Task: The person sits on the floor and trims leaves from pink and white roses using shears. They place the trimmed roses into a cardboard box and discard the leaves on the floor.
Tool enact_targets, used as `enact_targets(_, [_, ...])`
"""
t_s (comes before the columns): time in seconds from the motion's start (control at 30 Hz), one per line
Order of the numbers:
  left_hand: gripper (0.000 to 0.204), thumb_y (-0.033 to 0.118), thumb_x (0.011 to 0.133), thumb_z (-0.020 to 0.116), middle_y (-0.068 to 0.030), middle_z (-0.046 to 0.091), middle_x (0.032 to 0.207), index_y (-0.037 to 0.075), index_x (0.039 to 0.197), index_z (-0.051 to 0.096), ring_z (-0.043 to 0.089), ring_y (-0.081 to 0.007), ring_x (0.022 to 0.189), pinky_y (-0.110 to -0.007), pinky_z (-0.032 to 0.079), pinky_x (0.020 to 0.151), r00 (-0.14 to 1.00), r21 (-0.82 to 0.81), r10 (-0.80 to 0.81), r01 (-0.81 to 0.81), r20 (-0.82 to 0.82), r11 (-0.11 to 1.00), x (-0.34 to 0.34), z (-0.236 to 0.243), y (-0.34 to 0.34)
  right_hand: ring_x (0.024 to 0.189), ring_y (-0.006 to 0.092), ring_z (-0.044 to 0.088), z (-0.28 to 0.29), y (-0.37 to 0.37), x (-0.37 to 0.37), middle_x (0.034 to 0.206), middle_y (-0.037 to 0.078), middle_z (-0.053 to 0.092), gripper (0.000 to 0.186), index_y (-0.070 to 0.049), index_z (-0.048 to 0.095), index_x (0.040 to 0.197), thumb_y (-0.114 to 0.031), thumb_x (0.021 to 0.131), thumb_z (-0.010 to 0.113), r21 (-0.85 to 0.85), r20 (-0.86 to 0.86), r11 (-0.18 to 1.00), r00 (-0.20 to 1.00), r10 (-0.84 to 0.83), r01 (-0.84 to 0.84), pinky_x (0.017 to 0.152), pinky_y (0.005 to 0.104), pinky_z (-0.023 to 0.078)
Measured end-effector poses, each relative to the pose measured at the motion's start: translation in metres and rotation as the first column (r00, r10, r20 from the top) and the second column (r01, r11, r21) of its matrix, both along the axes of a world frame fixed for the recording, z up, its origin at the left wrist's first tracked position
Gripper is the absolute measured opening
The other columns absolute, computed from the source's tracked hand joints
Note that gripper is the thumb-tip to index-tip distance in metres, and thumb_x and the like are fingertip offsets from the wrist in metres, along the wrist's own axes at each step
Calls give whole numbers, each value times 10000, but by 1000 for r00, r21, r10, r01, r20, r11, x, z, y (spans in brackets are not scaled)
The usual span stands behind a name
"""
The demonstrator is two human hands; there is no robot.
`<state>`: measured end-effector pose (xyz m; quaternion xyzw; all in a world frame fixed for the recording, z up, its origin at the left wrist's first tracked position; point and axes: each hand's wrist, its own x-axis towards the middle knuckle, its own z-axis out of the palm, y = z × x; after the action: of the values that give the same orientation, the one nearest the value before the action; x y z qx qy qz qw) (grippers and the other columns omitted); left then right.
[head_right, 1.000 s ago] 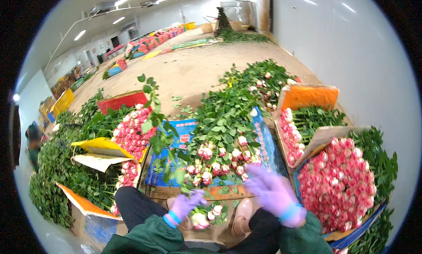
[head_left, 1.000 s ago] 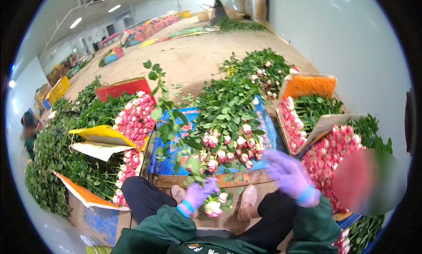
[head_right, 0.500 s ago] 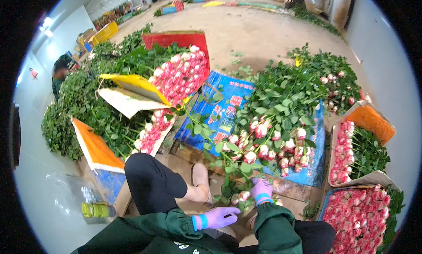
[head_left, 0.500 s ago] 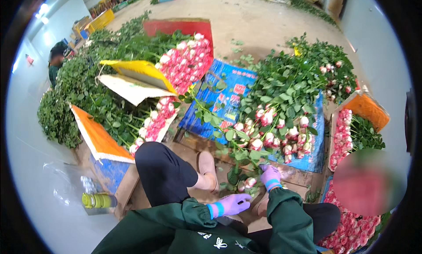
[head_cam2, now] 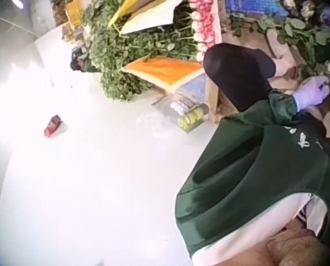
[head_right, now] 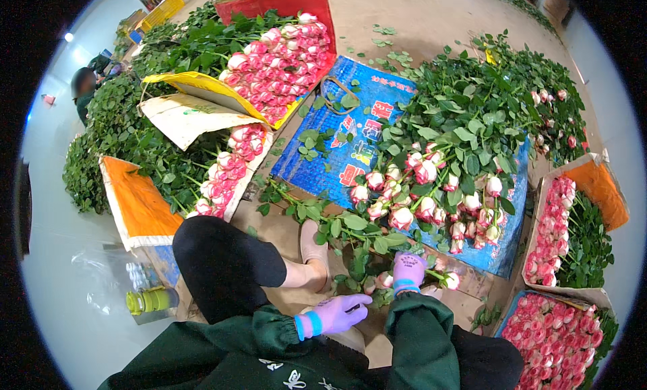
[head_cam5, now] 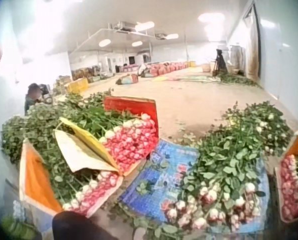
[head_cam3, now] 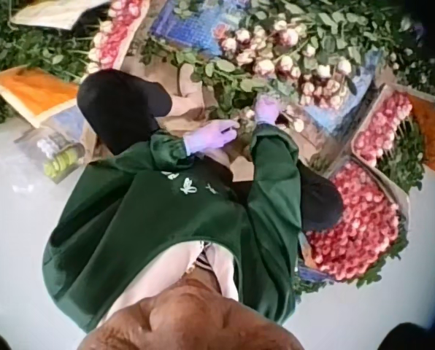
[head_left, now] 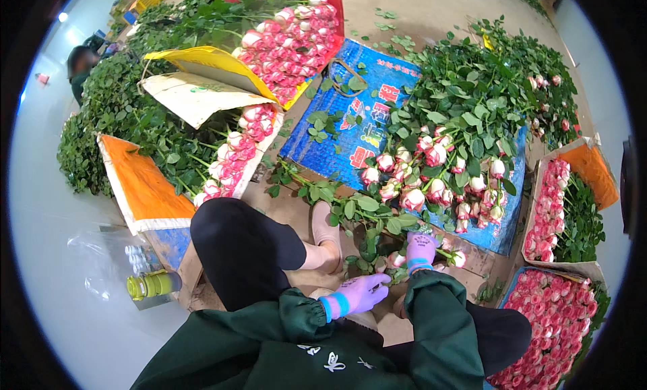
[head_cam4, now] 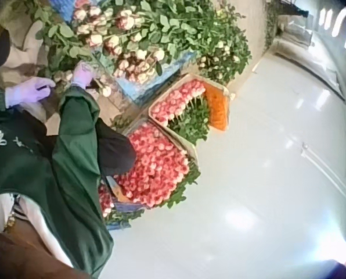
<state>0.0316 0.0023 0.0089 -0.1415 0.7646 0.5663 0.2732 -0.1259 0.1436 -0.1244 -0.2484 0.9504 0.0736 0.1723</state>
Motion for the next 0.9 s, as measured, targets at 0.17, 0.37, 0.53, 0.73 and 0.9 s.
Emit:
enact_targets(0.17, [329, 275, 861, 566, -96, 636, 829, 107, 1145, 569, 593, -162, 739, -307, 482, 702, 992, 104, 80, -70, -98, 992, -1, -27, 8, 686, 287, 645, -2, -1, -16, 765, 116, 663, 177, -84, 692, 799, -118, 748, 525, 30, 40, 998, 997, -62, 61, 538, 414, 481])
enact_targets(0.37, [317, 156, 877, 570, -36, 624, 891, -8, 1148, 551, 549, -80, 801, -235, 465, 752, 986, 210, 157, -166, 60, 964, -7, -17, 4, 792, 234, 640, -19, -9, -12, 852, 83, 641, 139, -110, 670, 819, -125, 757, 546, -95, -26, 975, 979, -204, 201, 611, 368, 481])
enact_targets(0.53, [330, 134, 881, 541, -28, 624, 903, -11, 1177, 531, 543, -69, 767, -207, 459, 712, 973, 251, 140, -184, 186, 950, -15, -7, 9, 830, 235, 607, -13, -6, -4, 877, 80, 609, 160, -97, 647, 883, -127, 803, 511, -103, -14, 967, 972, -234, 232, 659, 364, 458])
enact_targets(0.73, [373, 153, 909, 510, -67, 606, 984, -14, 1239, 464, 559, -88, 763, -191, 445, 615, 977, 252, 84, -133, 194, 959, -11, -22, 8, 820, 241, 610, -17, -6, -4, 877, 87, 611, 174, -85, 662, 889, -145, 815, 517, -146, 14, 946, 957, -291, 290, 645, 363, 456])
enact_targets(0.9, [376, 153, 899, 509, -66, 610, 952, -36, 1221, 469, 561, -95, 741, -203, 453, 622, 962, 206, 97, -153, 256, 967, -12, -28, 9, 826, 244, 614, -10, -8, -2, 879, 84, 618, 169, -85, 669, 880, -125, 804, 523, -158, 17, 944, 957, -291, 290, 645, 361, 455])
